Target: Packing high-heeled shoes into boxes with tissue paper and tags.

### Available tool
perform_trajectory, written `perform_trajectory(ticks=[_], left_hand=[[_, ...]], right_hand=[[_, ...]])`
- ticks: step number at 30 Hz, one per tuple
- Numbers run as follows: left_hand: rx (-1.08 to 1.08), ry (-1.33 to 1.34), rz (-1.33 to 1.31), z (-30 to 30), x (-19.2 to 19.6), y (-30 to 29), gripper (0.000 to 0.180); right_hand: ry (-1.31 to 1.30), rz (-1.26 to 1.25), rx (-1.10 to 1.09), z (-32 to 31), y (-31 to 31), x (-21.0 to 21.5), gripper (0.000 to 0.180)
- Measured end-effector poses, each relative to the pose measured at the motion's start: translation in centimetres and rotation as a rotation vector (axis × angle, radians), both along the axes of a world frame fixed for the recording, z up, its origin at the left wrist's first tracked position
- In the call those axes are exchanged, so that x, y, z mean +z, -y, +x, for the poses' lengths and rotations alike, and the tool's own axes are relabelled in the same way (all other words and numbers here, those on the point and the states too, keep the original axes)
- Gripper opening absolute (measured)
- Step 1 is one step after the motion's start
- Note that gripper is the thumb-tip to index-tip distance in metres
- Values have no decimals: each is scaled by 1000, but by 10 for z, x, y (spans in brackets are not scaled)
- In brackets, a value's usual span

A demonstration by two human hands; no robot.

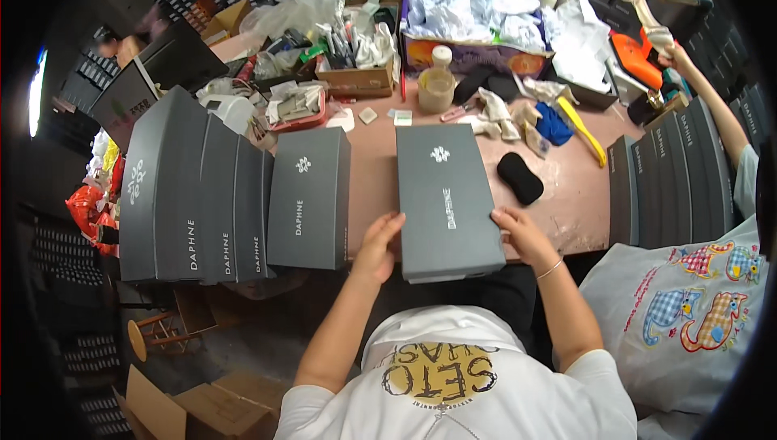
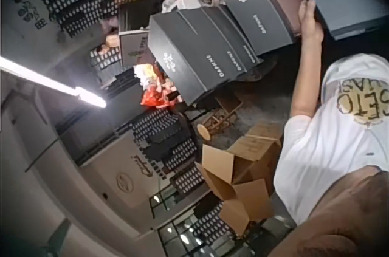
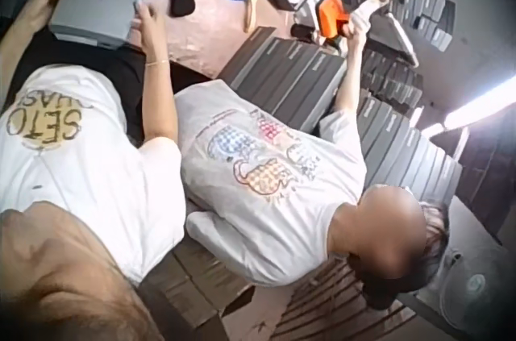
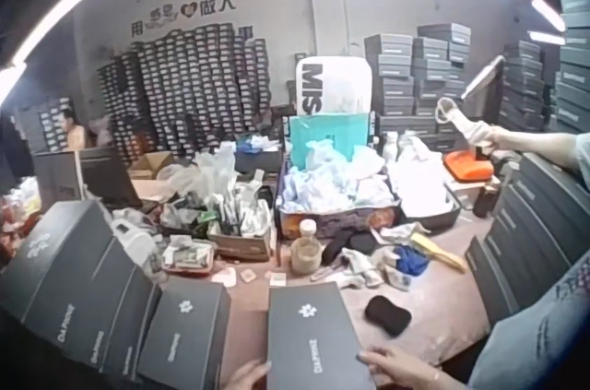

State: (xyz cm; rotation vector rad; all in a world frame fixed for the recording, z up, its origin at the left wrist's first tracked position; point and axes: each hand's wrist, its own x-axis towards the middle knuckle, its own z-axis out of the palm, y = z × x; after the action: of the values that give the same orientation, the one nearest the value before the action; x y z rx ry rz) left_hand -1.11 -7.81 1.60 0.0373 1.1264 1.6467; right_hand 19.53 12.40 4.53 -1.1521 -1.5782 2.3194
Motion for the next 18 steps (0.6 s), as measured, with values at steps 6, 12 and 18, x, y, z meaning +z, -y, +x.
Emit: perform_trajectory(ticks=[6,12,18], left_hand=[[-37,79,140,8,23,-10,52],[153,-75,82,6,64,5,39],[136,-712,205,-30,187,52,28]], right_hand=[[-81,-198,56,2,-5,19,48],[-144,-83,114,-8,7,20,49],[-101,772,72,-38,26,21,30]])
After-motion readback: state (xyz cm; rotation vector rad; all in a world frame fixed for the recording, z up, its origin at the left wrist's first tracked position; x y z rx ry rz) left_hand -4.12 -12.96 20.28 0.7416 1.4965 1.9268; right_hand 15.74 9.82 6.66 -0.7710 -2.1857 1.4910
